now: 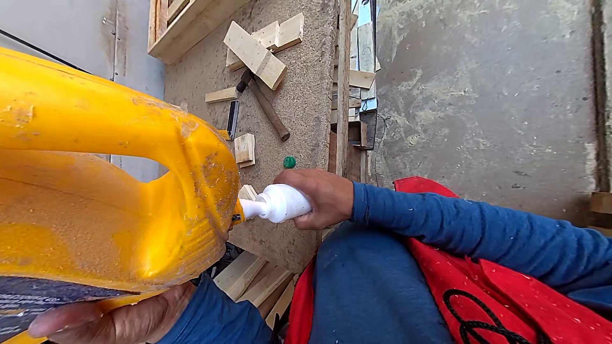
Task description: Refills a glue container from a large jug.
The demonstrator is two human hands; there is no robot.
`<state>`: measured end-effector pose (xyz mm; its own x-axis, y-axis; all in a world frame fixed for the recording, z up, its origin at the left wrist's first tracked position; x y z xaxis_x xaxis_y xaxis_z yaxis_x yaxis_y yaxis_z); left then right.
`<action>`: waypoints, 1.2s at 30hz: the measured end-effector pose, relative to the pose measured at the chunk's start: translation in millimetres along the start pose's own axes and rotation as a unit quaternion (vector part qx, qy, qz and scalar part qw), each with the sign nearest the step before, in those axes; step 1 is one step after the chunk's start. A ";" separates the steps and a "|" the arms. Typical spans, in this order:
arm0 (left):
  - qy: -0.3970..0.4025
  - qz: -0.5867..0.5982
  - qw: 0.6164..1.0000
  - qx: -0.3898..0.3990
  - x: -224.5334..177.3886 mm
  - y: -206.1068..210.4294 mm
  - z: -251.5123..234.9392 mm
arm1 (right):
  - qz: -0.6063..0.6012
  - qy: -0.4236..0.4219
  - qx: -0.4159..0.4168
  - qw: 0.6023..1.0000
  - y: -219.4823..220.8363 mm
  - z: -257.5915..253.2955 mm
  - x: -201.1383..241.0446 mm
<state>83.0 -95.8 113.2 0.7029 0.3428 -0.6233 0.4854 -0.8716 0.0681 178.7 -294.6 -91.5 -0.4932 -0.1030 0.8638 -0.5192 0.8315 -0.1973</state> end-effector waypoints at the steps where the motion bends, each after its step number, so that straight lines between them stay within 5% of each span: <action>1: 0.004 -0.002 1.000 0.002 -0.5 -1.0 -0.1 | -0.002 -0.002 -0.002 1.000 -0.3 0.2 -0.3; 24: 0.003 0.023 1.000 0.016 9.1 -7.8 7.2 | -0.014 -0.024 -0.016 0.999 -3.9 -0.7 7.8; 36: -0.006 0.043 0.999 -0.029 22.5 -36.9 35.9 | 0.115 -0.003 0.042 0.992 -17.9 -4.1 31.4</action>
<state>62.2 -68.6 68.6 0.7373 0.2626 -0.6225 0.4527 -0.8760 0.1666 175.4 -310.5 -58.9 -0.6098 0.0797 0.7885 -0.4494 0.7847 -0.4269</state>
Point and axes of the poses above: each hand's wrist, its own z-axis away from the middle knuckle, its own y-axis out of the palm, x = y × z, the point moved 4 cm from there along -z, towards the middle knuckle, and after that the axes turned 6 degrees about y, right-handed, at the moved point
